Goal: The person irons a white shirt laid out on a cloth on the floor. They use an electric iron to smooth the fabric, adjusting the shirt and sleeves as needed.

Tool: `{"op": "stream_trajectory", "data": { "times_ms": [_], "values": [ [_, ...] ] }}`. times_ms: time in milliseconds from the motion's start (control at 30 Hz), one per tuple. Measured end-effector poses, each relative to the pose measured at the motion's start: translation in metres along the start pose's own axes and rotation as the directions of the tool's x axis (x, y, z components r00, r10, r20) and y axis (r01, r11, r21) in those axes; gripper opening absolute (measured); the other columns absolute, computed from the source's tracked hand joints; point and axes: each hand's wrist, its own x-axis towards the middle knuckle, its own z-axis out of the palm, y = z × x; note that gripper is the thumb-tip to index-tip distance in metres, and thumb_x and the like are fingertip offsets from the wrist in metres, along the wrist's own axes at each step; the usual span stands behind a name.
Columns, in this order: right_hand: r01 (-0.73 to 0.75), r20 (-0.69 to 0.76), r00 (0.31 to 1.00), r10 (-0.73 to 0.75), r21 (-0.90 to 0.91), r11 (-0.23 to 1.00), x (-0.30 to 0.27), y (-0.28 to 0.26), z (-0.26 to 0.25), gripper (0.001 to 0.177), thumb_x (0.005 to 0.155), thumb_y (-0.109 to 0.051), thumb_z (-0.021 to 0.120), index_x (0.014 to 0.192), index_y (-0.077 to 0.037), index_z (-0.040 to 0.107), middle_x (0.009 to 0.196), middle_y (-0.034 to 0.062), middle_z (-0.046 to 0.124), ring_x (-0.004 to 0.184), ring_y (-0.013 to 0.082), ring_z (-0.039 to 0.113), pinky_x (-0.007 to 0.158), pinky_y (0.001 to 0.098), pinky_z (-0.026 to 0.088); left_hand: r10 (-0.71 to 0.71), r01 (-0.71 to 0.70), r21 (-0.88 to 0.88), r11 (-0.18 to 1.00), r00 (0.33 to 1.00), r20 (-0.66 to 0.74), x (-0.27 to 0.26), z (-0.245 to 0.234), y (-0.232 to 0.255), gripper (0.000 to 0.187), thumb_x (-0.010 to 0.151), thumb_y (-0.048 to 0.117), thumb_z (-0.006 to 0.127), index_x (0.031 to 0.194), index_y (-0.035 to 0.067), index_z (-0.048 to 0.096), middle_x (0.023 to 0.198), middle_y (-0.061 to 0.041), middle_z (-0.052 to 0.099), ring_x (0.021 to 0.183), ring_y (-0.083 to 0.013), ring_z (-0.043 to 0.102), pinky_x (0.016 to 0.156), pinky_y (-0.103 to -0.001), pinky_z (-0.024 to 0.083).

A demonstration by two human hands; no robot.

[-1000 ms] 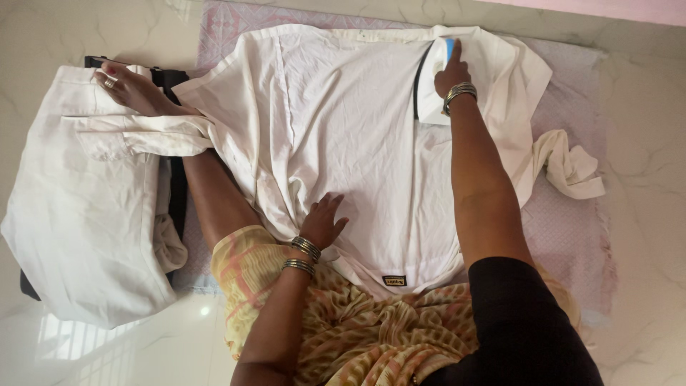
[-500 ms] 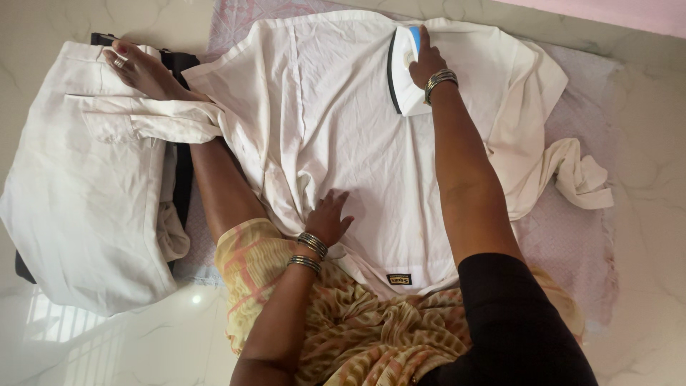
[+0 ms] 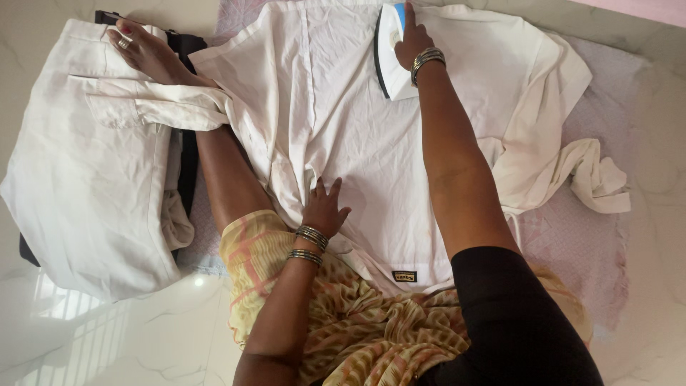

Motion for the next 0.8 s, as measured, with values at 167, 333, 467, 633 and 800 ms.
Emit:
{"op": "stream_trajectory", "data": {
  "times_ms": [167,333,467,633,800],
  "values": [
    [0.097,-0.021,0.995,-0.098,-0.044,0.994,0.000,-0.012,0.012,0.094,0.098,-0.023,0.059,0.166,-0.028,-0.006,0.142,0.0308,0.050,0.124,0.0480,0.059,0.104,0.0555,0.049,-0.054,0.054,0.026,0.998,0.998,0.021,-0.001,-0.007,0.004,0.087,0.088,0.044,0.074,0.159,0.024,0.029,0.163,-0.026,0.024,0.143,-0.0464,0.038,0.107,-0.054,0.047],
    [0.187,-0.003,0.982,-0.188,-0.061,0.980,-0.010,-0.031,0.027,0.095,0.098,-0.023,0.062,0.165,-0.029,-0.007,0.140,0.0312,0.051,0.121,0.0495,0.060,0.102,0.0560,0.050,-0.078,0.079,0.011,0.997,0.996,-0.046,0.005,-0.012,-0.001,0.088,0.087,0.042,0.075,0.159,0.021,0.029,0.162,-0.029,0.023,0.142,-0.0479,0.038,0.105,-0.052,0.049],
    [0.277,0.030,0.961,-0.276,-0.062,0.959,-0.032,-0.048,0.039,0.096,0.097,-0.021,0.063,0.164,-0.030,-0.005,0.138,0.0305,0.052,0.118,0.0500,0.060,0.101,0.0558,0.050,-0.112,0.102,-0.094,0.990,0.988,-0.109,0.012,-0.017,-0.013,0.087,0.086,0.038,0.075,0.157,0.019,0.030,0.158,-0.029,0.027,0.138,-0.0486,0.040,0.101,-0.053,0.050],
    [0.362,0.071,0.931,-0.358,-0.078,0.929,-0.062,-0.066,0.051,0.096,0.096,-0.018,0.062,0.165,-0.029,-0.003,0.132,0.0300,0.055,0.112,0.0477,0.063,0.097,0.0553,0.052,-0.154,0.114,-0.181,0.977,0.963,-0.222,0.022,-0.020,-0.026,0.074,0.092,0.030,0.068,0.157,0.019,0.036,0.151,-0.024,0.045,0.127,-0.0461,0.052,0.102,-0.051,0.051],
    [0.396,0.129,0.913,-0.387,-0.049,0.917,-0.103,-0.078,0.057,0.095,0.096,-0.017,0.062,0.165,-0.029,-0.002,0.131,0.0306,0.055,0.109,0.0464,0.065,0.095,0.0532,0.054,-0.044,0.023,-0.061,0.998,0.925,-0.378,0.029,-0.007,-0.048,0.067,0.092,0.026,0.068,0.152,0.011,0.042,0.147,-0.026,0.048,0.128,-0.0433,0.051,0.108,-0.051,0.041]
  ]
}}
